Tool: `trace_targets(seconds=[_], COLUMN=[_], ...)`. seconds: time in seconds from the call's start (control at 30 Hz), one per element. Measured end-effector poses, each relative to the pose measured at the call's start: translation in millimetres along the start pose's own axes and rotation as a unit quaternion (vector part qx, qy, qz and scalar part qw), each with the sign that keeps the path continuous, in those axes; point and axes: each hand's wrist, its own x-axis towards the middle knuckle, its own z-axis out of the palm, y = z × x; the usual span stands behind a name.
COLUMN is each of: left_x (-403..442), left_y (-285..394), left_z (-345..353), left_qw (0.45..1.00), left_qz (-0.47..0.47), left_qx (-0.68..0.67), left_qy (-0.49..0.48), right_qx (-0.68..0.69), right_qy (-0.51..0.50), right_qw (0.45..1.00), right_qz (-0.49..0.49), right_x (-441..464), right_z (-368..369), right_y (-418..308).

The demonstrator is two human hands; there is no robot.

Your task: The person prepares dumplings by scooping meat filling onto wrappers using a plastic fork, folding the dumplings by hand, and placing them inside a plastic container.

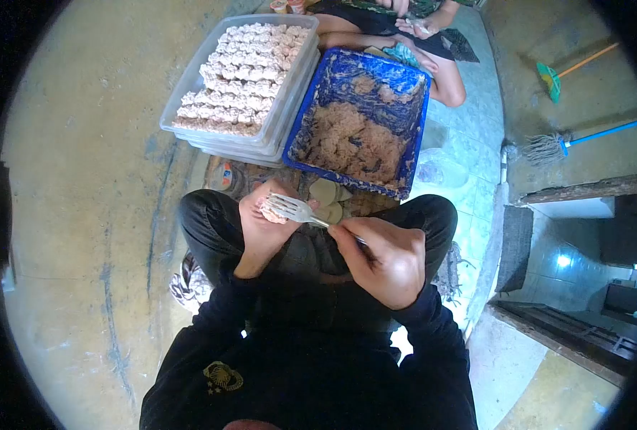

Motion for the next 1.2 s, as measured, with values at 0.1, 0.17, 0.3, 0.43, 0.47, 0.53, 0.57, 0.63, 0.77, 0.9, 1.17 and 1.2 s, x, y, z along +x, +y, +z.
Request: trace_targets(seconds=[0.1,0.17,0.3,0.43,0.47,0.53,0.57,0.63,0.77,0.9,1.17,1.2], left_x=[3.2,19.0,57.1,115.2,135.2,173.3,198.2,227.9,277.4,294.6,297.7,297.8], left_y=[-5.5,8.2,24.4,37.6,32.0,31.5,15.3,-5.7,-51.8,-86.5,-101.3,-101.6], left_z=[2.3,-4.2,-55.9,-117.1,-137.7,-166.2,-193.8,-218.2,-256.8,-262.6,-247.4,-247.4], left_qw=[0.994,0.997,0.933,0.982,0.98,0.964,0.937,0.94,0.886,0.75,0.633,0.672], left_qz=[-0.056,-0.041,-0.219,-0.156,-0.157,-0.172,-0.18,-0.179,-0.107,-0.016,-0.013,-0.058], left_qx=[-0.089,-0.066,-0.272,0.001,0.032,0.161,0.25,0.245,0.422,0.634,0.746,0.71], left_qy=[-0.005,-0.003,-0.083,-0.105,-0.12,-0.125,-0.165,-0.158,-0.16,-0.185,-0.207,-0.203], right_qx=[0.051,0.074,0.169,0.146,0.117,0.113,0.106,0.076,0.123,0.112,0.081,0.063], right_qy=[0.0,0.1,0.271,0.241,0.227,0.212,0.196,0.148,0.161,0.145,0.106,0.082], right_qw=[0.998,0.987,0.931,0.93,0.935,0.936,0.937,0.936,0.94,0.947,0.951,0.952], right_qz=[0.036,0.097,0.176,0.235,0.245,0.257,0.27,0.31,0.276,0.264,0.28,0.288], right_x=[-3.4,-10.1,-28.5,-66.5,-76.5,-90.5,-96.4,-99.8,-95.7,-94.2,-94.1,-93.7], right_z=[2.9,-5.4,-5.0,21.2,32.8,52.4,61.3,71.5,83.2,82.5,79.9,79.3], right_y=[2.6,8.5,51.7,100.2,111.0,124.5,130.2,140.3,152.1,151.7,154.1,152.6])
